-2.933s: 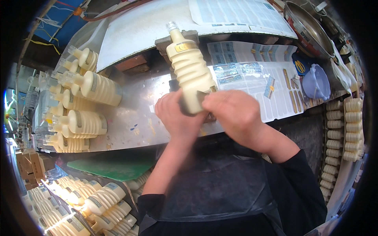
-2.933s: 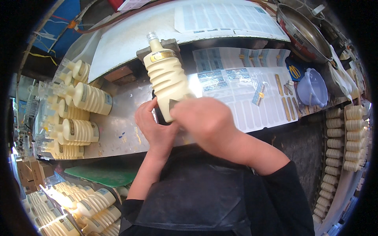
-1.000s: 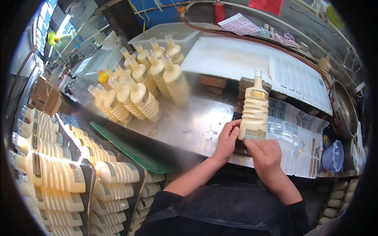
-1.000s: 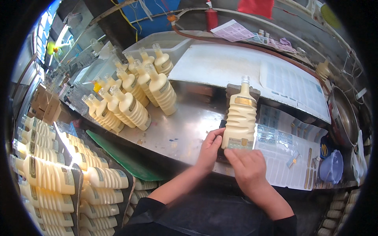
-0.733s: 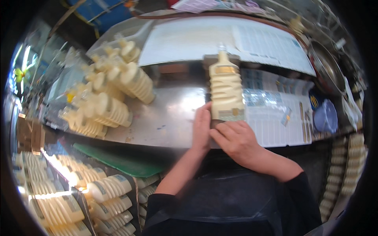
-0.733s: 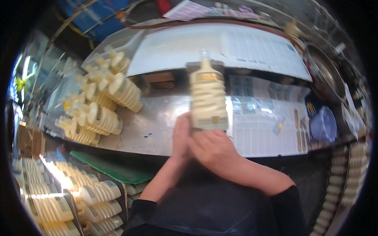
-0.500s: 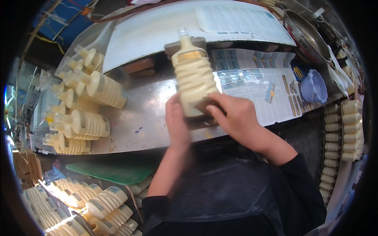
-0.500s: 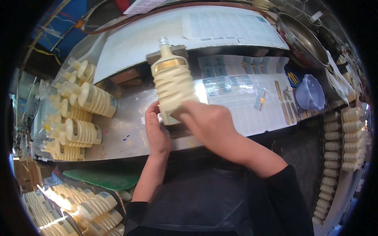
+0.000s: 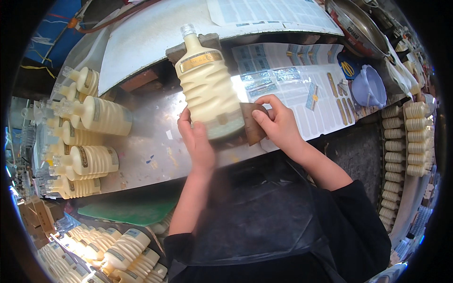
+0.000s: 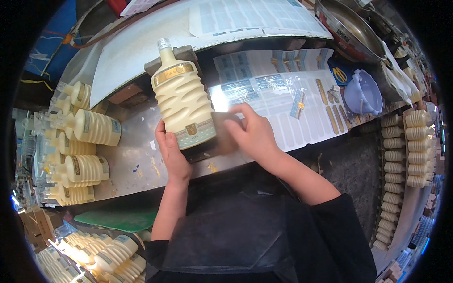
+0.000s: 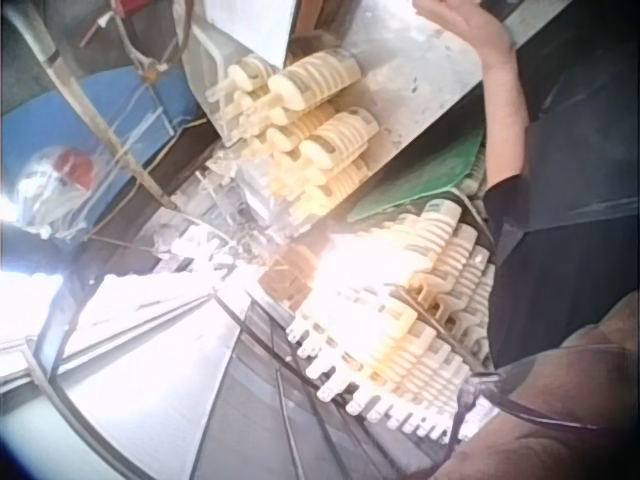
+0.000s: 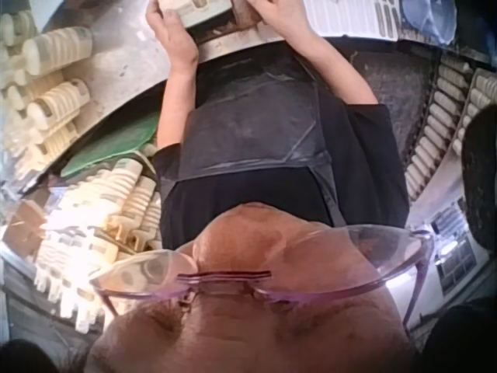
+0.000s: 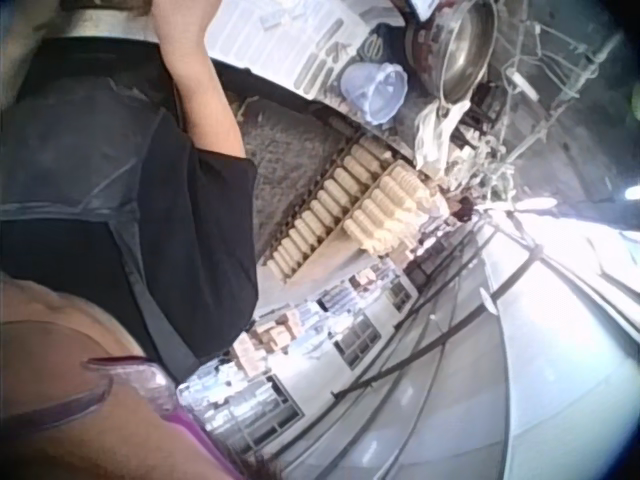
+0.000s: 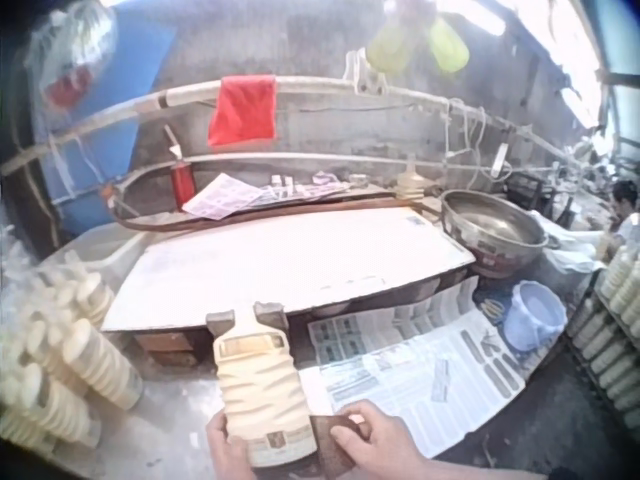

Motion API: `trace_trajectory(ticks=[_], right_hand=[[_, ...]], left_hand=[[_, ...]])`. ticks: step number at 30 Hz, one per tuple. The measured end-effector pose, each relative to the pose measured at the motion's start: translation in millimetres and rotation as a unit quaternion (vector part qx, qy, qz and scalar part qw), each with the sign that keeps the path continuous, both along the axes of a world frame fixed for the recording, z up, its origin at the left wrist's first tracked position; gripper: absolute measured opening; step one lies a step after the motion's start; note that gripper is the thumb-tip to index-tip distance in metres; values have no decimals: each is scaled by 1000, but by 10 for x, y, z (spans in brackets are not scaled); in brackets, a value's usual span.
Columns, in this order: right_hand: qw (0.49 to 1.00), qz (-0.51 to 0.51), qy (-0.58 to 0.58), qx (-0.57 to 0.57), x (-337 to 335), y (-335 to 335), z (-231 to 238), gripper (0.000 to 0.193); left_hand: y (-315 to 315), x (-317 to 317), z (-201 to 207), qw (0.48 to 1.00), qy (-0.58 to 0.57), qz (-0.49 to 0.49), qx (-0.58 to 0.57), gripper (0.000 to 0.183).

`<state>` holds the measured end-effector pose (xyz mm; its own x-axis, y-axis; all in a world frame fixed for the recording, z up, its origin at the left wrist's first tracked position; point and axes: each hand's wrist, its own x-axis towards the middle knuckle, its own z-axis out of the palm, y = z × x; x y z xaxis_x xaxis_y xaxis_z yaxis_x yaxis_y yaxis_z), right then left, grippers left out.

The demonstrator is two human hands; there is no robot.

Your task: The person applies adhesive labels to the necks of cream-colored plastic bottles using a small abrasive pad to smooth them. After labeling, the person moves several bottles from a tray to a nearby table.

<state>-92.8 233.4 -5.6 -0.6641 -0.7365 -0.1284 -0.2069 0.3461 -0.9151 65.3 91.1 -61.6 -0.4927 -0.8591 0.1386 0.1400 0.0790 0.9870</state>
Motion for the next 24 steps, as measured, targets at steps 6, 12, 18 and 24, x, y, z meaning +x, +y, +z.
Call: trace_trajectory(ticks=[6, 12, 18, 24], right_hand=[[993, -34, -33, -109, 56, -3, -29, 24], [984, 28, 166, -60, 220, -10, 115, 25], [998, -27, 43, -38, -2, 39, -219, 23], [968, -43, -183, -164, -149, -15, -103, 22]], left_hand=[[0, 61, 16, 996, 41, -7, 81, 61], [-4, -36, 74, 997, -74, 18, -13, 61], [-30, 14, -16, 996, -77, 0, -48, 59], [15, 17, 59, 998, 26, 3, 65, 55]])
